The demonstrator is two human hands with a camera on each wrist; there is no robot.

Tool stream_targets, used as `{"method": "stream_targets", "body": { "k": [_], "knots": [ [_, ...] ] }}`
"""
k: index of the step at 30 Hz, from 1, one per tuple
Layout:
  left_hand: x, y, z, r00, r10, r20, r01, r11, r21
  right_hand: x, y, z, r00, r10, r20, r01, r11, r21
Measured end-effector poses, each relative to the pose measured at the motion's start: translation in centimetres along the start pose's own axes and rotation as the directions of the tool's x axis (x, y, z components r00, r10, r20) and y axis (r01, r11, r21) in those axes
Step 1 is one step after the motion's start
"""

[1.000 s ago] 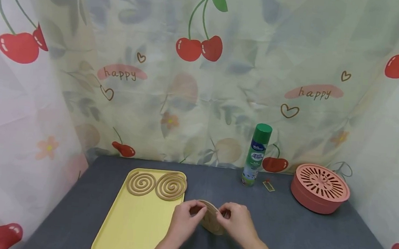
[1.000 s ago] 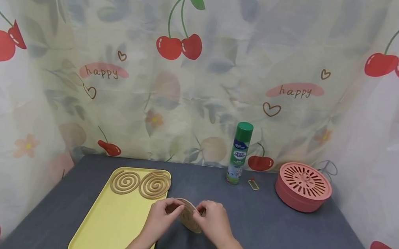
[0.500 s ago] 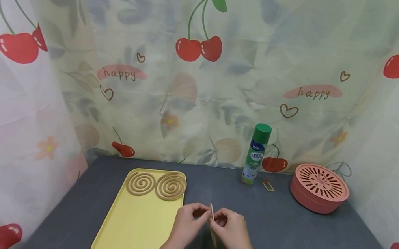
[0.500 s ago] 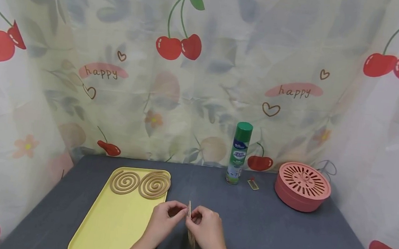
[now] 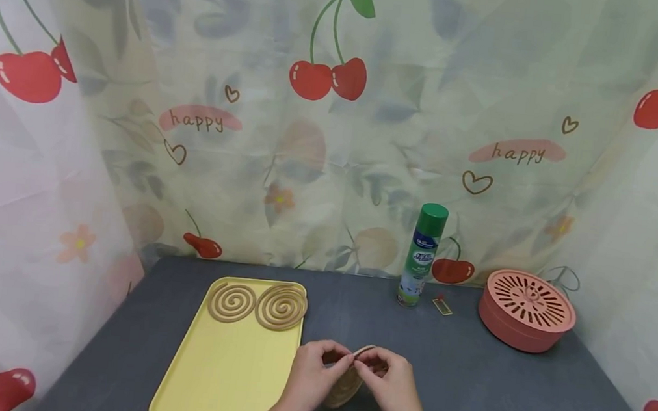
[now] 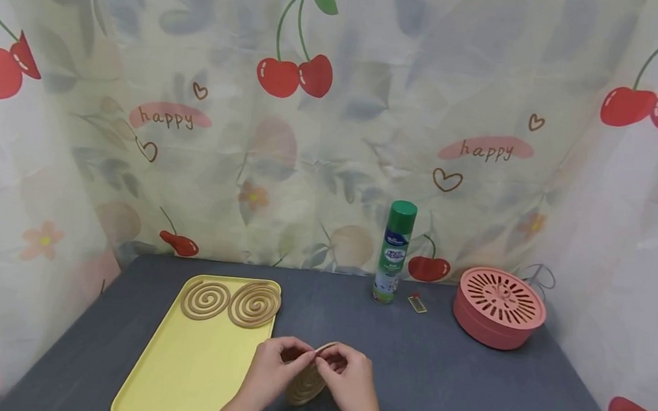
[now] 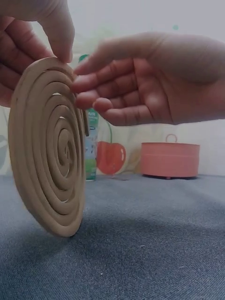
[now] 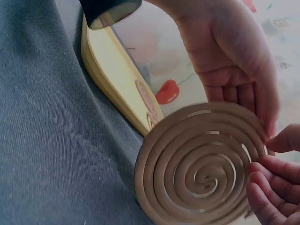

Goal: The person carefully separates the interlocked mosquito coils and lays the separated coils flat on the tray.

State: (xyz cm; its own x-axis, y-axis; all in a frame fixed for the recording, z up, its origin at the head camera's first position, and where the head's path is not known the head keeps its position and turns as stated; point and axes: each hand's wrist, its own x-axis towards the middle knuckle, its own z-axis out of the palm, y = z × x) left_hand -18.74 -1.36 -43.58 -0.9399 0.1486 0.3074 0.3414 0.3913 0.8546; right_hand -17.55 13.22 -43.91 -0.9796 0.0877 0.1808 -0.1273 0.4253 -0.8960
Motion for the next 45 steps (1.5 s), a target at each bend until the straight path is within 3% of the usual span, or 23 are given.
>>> {"method": "stream_targets", "body": {
  "k": [7, 14, 24, 30, 37, 45],
  "knots": [
    [-0.1, 0.0, 0.2, 0.999, -0.026, 0.037, 0.025, 0.999, 0.021, 0.2, 1.0, -0.5, 0.99, 0.133, 0.05, -0.141, 0.967, 0.214],
    [-0.3, 0.7, 0.3, 0.999, -0.014, 0.043, 0.013, 1.0, 0.022, 0.4, 1.6, -1.2, 0.944, 0.265, 0.197, -0.321, 0.874, 0.364],
    [-0.9, 1.5, 0.7, 0.999, 0.048, 0.015, -0.05, 0.995, 0.092, 0.4, 1.7, -1.9, 0.907, 0.278, 0.317, -0.399, 0.809, 0.432],
    [-1.2, 1.7, 1.1, 0.998, 0.066, 0.01, -0.067, 0.987, 0.149, 0.4, 1.7, -2.2, 0.889, 0.262, 0.375, -0.413, 0.811, 0.415],
    [-1.1, 1.8, 0.9, 0.998, 0.06, -0.009, -0.057, 0.981, 0.186, 0.6, 1.7, -2.1, 0.898, 0.262, 0.352, -0.394, 0.835, 0.384],
    [-1.2, 1.7, 0.7, 0.998, 0.056, -0.033, -0.05, 0.986, 0.162, 0.1, 1.8, -1.9, 0.904, 0.264, 0.336, -0.397, 0.809, 0.433]
  ]
}}
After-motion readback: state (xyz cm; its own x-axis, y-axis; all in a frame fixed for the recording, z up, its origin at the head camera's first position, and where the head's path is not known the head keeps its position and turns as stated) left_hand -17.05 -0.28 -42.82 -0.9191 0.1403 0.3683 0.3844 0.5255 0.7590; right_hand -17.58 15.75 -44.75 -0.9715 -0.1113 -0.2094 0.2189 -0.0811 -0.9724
